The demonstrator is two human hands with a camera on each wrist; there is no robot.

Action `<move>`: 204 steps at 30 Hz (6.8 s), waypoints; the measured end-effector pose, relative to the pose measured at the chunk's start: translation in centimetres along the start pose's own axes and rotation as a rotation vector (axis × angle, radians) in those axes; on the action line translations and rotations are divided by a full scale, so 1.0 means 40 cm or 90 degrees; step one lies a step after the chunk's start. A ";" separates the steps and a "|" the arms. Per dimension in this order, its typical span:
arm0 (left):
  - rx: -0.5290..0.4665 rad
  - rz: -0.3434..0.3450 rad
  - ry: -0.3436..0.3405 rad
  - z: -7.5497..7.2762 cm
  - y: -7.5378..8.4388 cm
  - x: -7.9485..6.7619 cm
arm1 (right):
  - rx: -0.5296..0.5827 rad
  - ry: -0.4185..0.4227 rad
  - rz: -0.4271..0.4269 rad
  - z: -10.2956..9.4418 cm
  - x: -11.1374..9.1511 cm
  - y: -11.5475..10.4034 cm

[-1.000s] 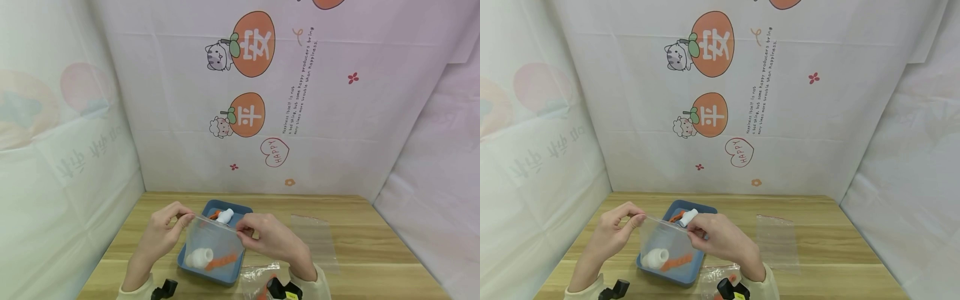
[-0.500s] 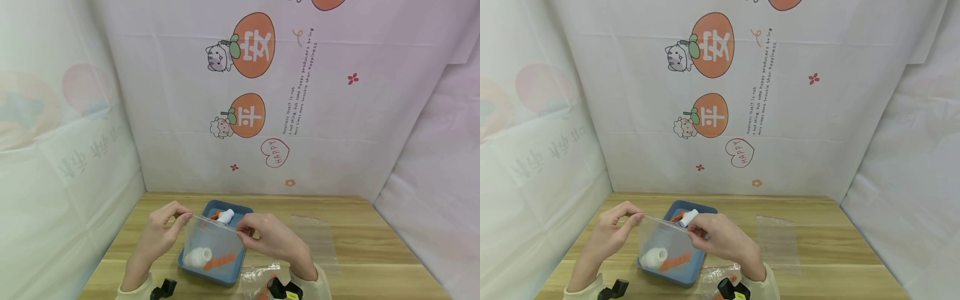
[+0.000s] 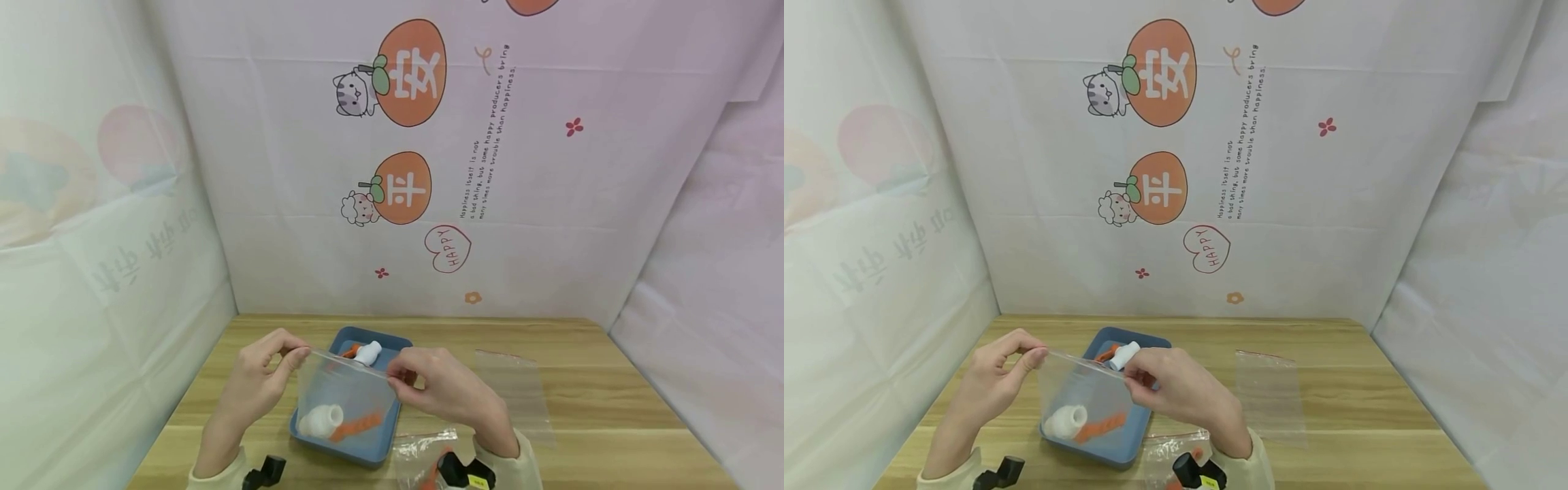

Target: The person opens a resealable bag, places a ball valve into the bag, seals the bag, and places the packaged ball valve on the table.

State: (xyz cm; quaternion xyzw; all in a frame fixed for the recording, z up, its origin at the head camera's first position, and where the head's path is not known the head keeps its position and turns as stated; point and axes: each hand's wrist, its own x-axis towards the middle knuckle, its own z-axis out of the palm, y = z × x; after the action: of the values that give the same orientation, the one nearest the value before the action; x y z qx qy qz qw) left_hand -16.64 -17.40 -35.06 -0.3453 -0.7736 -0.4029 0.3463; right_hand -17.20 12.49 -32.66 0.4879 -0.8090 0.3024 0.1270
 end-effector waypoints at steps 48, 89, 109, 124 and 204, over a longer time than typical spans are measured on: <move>0.005 -0.019 -0.035 0.015 0.022 0.006 | 0.014 0.049 -0.054 -0.051 -0.034 0.026; -0.194 0.067 -0.395 0.285 0.156 -0.037 | 0.299 -0.173 0.012 -0.207 -0.303 0.165; -0.208 0.111 -0.452 0.419 0.265 -0.022 | 0.318 -0.216 0.131 -0.321 -0.438 0.150; -0.247 -0.020 -0.421 0.478 0.169 -0.026 | 0.314 -0.169 0.205 -0.257 -0.443 0.235; 0.029 -0.265 -0.556 0.614 -0.055 -0.039 | 0.155 -0.188 0.475 0.001 -0.447 0.552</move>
State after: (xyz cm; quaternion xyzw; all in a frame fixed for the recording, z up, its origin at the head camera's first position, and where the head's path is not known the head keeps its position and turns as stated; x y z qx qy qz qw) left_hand -23.94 2.45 -47.86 -0.3120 -0.9080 -0.2644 -0.0912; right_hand -27.54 32.74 -49.71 0.2111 -0.8980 0.3479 -0.1672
